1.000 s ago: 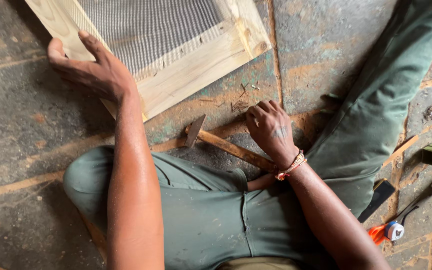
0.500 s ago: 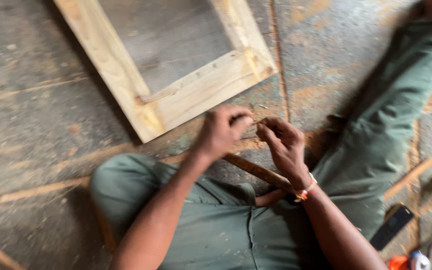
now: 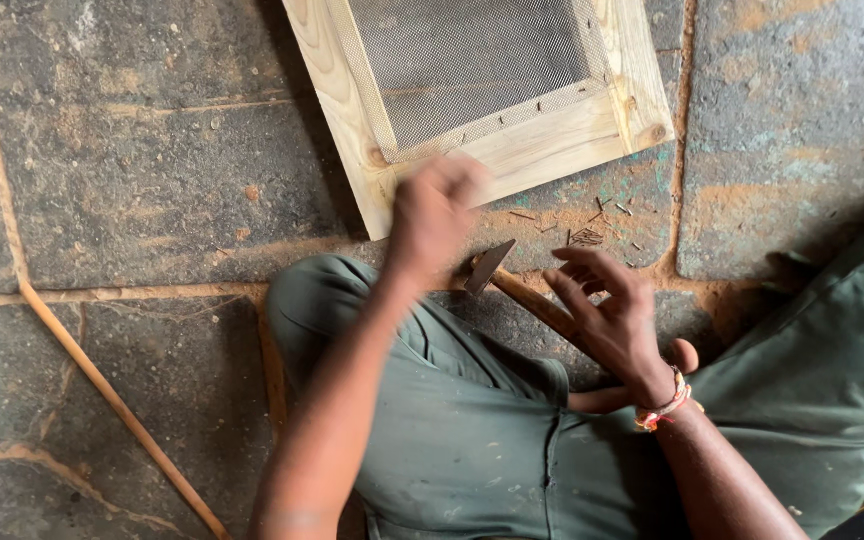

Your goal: The person sits on a stone floor and uses a hammer to drive nails into a wooden frame, securing a mesh screen. The person repeatedly picks up nails and hammers them along the frame edges.

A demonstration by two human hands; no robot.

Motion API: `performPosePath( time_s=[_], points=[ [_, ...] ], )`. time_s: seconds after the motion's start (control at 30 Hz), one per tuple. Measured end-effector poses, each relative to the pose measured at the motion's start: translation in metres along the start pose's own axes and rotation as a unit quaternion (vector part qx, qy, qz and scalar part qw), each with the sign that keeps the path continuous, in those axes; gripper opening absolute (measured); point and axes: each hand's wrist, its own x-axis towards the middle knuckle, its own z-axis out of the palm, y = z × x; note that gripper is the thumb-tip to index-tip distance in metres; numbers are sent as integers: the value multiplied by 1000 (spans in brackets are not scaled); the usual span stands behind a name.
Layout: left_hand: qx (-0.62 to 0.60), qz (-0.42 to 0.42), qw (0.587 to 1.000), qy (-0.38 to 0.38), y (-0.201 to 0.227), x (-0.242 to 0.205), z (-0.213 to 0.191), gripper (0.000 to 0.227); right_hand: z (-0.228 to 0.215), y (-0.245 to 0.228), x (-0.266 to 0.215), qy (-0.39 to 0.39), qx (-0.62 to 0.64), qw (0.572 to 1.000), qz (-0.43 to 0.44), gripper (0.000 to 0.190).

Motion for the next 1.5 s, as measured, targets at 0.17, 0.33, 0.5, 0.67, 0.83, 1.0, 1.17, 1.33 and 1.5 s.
performPosePath(
  time_s=[0.17, 0.33, 0.5, 0.67, 0.83, 1.0, 1.17, 1.33, 1.5],
  points=[
    [187, -11, 980, 66, -55, 48, -66, 12, 6, -7, 6, -103, -71, 992, 35, 35],
    [169, -33, 983, 63, -78, 49, -59, 16, 8, -11, 3, -128, -118, 984, 31, 36],
    [162, -20, 984, 69, -71, 51, -60, 16, 9, -12, 6, -136, -127, 982, 28, 37],
    [199, -12, 978, 56, -68, 49, -61, 19, 9, -12, 6, -150, -131, 980, 30, 37],
    [178, -16, 982, 53, -69, 50, -61, 18, 9, -11, 7, -152, -135, 979, 25, 37],
    [156, 12, 986, 58, -71, 48, -63, 19, 9, -11, 7, -147, -136, 980, 10, 37],
    [175, 13, 983, 51, -71, 46, -61, 17, 9, -10, 7, -149, -136, 979, 24, 38],
    [192, 21, 980, 54, -69, 46, -61, 17, 9, -10, 7, -145, -129, 981, 8, 37],
    [193, 29, 979, 58, -71, 47, -60, 16, 9, -11, 6, -145, -139, 979, 17, 37]
  ],
)
